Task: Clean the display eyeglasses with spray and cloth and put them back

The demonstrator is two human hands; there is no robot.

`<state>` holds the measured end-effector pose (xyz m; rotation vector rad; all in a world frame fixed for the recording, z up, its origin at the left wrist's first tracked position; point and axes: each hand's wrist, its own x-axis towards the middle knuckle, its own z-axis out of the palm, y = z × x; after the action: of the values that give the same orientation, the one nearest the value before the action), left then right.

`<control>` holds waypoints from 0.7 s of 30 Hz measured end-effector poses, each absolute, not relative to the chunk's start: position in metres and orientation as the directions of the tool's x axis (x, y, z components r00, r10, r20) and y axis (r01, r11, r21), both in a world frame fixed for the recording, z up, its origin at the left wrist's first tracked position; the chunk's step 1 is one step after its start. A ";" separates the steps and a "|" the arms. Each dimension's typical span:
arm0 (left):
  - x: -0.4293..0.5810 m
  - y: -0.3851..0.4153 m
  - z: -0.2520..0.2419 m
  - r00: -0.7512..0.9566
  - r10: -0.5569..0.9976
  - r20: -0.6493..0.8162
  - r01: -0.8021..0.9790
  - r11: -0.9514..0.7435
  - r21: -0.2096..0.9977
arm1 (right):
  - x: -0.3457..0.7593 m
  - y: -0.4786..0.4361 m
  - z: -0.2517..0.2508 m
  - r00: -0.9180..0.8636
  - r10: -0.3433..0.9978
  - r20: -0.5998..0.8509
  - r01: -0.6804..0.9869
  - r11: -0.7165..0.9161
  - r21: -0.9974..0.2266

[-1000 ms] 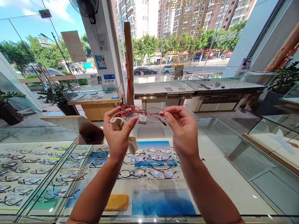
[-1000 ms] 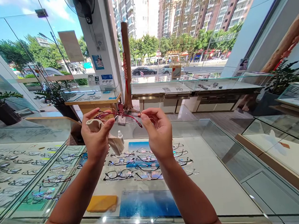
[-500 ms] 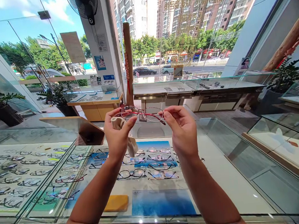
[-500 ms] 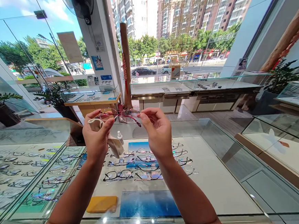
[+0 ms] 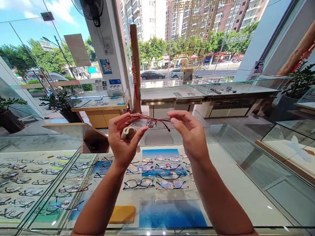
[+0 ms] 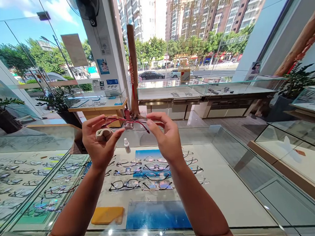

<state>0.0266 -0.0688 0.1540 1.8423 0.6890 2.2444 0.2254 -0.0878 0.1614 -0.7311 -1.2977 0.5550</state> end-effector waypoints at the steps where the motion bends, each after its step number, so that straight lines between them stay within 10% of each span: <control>1: 0.026 -0.068 0.154 -0.213 0.406 0.889 0.160 -0.883 0.441 | 0.226 -0.089 0.162 0.168 0.731 0.661 0.035 0.666 -0.745; 21: -0.016 -0.109 0.133 0.184 0.721 0.669 0.126 -0.692 0.711 | 0.223 -0.093 0.150 -0.495 0.827 0.268 0.042 0.331 -0.943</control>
<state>-0.0155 -0.1093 0.1333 1.9578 0.7913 1.5367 0.2231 -0.0935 0.1503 -0.7731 -1.8001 1.2431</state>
